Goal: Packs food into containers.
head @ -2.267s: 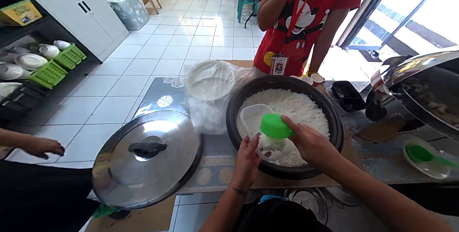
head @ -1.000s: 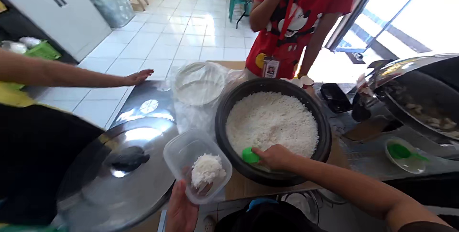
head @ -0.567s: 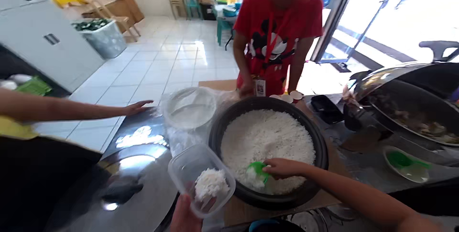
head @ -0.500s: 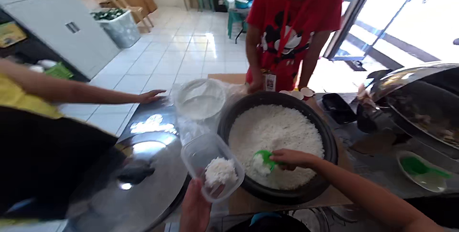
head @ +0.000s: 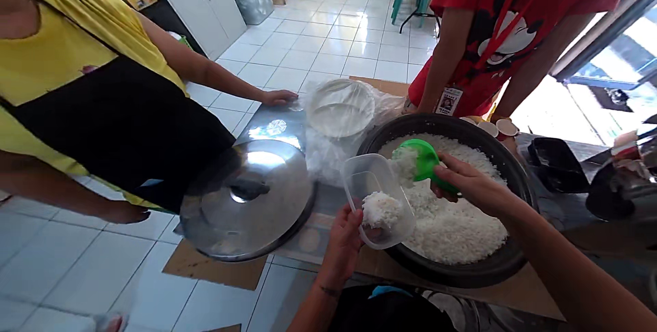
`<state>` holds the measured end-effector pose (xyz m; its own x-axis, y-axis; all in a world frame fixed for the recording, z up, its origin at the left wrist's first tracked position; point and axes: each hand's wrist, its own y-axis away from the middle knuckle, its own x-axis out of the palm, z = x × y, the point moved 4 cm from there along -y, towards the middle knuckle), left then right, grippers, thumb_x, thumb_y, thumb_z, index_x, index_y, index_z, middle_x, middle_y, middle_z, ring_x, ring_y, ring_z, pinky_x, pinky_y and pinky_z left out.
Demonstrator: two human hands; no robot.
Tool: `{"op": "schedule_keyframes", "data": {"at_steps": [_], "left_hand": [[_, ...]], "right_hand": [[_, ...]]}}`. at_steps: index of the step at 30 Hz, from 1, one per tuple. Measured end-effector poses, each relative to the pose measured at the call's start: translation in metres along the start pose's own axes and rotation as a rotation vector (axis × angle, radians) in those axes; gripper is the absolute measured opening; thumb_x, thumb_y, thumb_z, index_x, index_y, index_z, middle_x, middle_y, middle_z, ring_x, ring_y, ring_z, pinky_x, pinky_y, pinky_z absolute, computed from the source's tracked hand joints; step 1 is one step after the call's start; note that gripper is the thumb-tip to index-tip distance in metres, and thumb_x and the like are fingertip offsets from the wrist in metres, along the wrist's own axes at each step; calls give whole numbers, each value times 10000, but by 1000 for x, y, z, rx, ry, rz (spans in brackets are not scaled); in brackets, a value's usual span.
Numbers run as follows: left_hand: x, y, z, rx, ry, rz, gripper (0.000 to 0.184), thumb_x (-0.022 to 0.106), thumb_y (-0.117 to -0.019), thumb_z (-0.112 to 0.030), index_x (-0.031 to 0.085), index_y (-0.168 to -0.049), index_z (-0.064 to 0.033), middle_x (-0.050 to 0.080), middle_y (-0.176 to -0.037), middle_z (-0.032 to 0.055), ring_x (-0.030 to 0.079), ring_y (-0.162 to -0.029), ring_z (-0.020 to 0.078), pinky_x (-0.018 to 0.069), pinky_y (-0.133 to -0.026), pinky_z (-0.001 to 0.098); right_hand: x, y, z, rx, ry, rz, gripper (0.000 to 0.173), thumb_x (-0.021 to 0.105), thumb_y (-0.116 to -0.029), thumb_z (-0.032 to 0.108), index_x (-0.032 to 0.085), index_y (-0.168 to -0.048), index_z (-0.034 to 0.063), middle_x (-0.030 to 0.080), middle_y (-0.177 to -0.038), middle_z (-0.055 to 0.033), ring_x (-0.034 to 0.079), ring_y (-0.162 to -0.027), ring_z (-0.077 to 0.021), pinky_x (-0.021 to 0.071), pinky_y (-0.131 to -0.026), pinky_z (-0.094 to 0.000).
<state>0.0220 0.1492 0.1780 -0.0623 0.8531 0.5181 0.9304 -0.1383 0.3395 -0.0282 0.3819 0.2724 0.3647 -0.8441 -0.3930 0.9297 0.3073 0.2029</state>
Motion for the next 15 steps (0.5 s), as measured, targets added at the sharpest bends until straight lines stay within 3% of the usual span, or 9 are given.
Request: {"op": "schedule_keyframes", "data": {"at_steps": [1,3,5,9,15], "left_hand": [[2,1,1,-4,13,7,431,448,-1062,-182,347,-1445,-14,646,-1178,109,703,-968,190,617,-807,355],[6,1,1,-17,35,20,410,438,-1068,-153,347,-1444,-14,652,-1165,106,708,-956,189,621,-802,355],[8,2,0,-38,25,25,385,427,-1071,-145,361,-1428,-15,653,-1138,104,710,-933,184,621,-791,353],[5,5,1,-65,32,35,381,412,-1080,-168,361,-1425,-17,652,-1142,119,710,-938,191,619,-798,351],[5,12,-1,-107,82,47,358,404,-1082,-173,375,-1410,-32,670,-1112,103,716,-926,182,618,-798,343]], "right_hand": [[6,1,5,-41,194,-21,442,368,-1107,210,375,-1513,35,606,-801,-24,558,-661,-81,486,-649,-263],[29,3,11,-114,557,-48,515,447,-1102,216,346,-1573,34,683,-909,-177,673,-791,-318,556,-756,-509],[54,6,12,-189,772,-37,510,481,-1088,188,389,-1559,16,708,-984,-256,708,-889,-450,557,-795,-593],[60,5,14,-134,820,30,513,435,-1111,212,347,-1582,29,703,-996,-250,701,-913,-447,547,-822,-570],[53,8,18,-108,710,-8,517,405,-1121,232,322,-1593,40,673,-893,-200,671,-804,-375,540,-789,-538]]}}
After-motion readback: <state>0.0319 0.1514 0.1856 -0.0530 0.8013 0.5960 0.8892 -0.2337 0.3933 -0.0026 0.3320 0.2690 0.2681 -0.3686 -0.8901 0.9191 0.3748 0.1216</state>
